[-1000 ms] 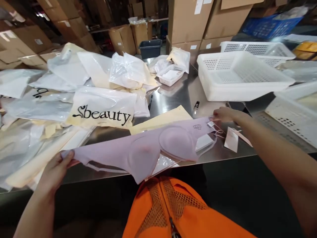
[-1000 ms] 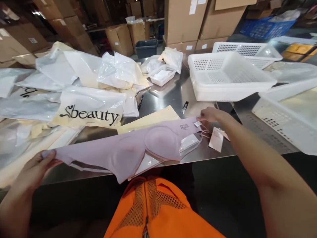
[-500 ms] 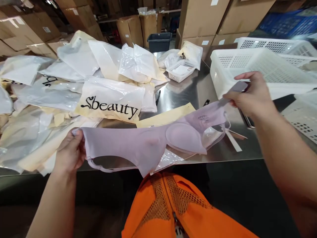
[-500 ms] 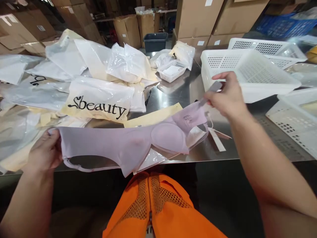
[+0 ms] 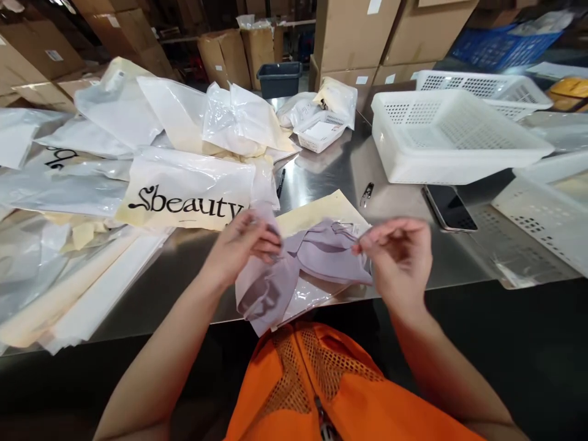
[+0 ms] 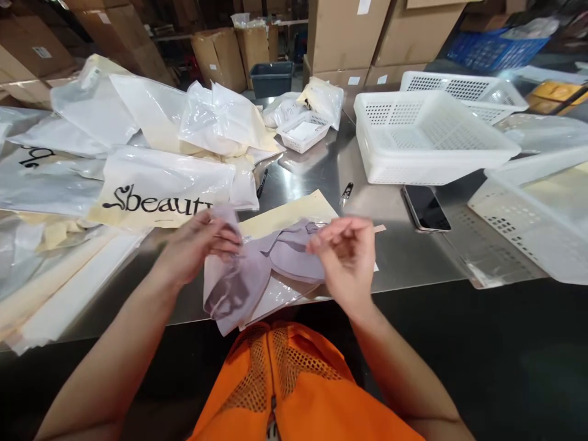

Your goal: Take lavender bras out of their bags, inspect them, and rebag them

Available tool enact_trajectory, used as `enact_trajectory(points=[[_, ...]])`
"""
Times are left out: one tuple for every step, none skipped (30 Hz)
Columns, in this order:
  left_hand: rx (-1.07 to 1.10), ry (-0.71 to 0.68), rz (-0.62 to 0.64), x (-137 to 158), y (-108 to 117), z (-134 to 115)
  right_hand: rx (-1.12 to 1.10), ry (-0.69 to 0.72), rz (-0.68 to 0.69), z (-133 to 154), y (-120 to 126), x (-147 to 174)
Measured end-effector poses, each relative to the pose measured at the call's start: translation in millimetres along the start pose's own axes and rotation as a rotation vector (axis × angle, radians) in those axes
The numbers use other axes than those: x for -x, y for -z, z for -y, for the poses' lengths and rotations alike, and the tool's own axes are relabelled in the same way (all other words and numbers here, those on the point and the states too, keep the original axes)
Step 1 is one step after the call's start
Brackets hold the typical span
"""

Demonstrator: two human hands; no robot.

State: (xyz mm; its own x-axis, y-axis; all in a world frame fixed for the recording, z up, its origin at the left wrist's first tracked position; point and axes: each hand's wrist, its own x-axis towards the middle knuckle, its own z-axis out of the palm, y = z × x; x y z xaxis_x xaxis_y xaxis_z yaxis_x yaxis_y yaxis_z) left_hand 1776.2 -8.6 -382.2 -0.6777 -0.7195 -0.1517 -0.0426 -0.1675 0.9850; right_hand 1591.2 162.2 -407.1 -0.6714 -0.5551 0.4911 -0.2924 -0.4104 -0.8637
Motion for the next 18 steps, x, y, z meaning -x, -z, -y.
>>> enact_trajectory(points=[[-0.065, 0.030, 0.114, -7, -7, 5, 0.073, 0.017, -0.024, -8, 3, 13], [-0.139, 0.045, 0.200, -14, -11, 10, 0.172, 0.044, 0.001, -16, 5, 27], [-0.208, 0.044, 0.248, -19, -14, 15, 0.283, 0.086, 0.070, -24, 7, 40], [-0.255, 0.032, 0.260, -23, -14, 20, 0.386, 0.148, 0.170, -31, 7, 52], [-0.276, 0.019, 0.241, -26, -12, 24, 0.473, 0.222, 0.283, -37, 8, 61], [-0.280, 0.011, 0.205, -27, -9, 27, 0.541, 0.295, 0.397, -41, 7, 68], [-0.300, 0.004, 0.158, -26, -5, 29, 0.587, 0.360, 0.491, -43, 7, 71], [-0.362, -0.015, 0.098, -24, 0, 32, 0.614, 0.414, 0.545, -44, 6, 71], [-0.467, -0.051, 0.021, -20, 3, 35, 0.638, 0.442, 0.556, -43, 5, 67], [-0.605, -0.105, -0.051, -15, 5, 38, 0.672, 0.431, 0.538, -42, 4, 60], [-0.754, -0.170, -0.098, -9, 5, 41, 0.716, 0.385, 0.504, -40, 2, 50], [-0.894, -0.235, -0.106, -3, 2, 46, 0.769, 0.315, 0.469, -38, 1, 38], [-1.013, -0.290, -0.077, 2, -4, 51, 0.836, 0.233, 0.450, -38, -1, 24], [-1.110, -0.326, -0.022, 6, -13, 56, 0.916, 0.150, 0.463, -40, -3, 9], [-1.198, -0.339, 0.038, 9, -23, 62, 1.003, 0.079, 0.506, -44, -6, -6], [-1.286, -0.330, 0.088, 9, -34, 67, 1.090, 0.018, 0.575, -50, -10, -20], [-1.371, -0.301, 0.118, 7, -45, 72, 1.164, -0.038, 0.656, -57, -15, -33], [-1.443, -0.262, 0.135, 4, -54, 75, 1.219, -0.089, 0.736, -65, -20, -43]])
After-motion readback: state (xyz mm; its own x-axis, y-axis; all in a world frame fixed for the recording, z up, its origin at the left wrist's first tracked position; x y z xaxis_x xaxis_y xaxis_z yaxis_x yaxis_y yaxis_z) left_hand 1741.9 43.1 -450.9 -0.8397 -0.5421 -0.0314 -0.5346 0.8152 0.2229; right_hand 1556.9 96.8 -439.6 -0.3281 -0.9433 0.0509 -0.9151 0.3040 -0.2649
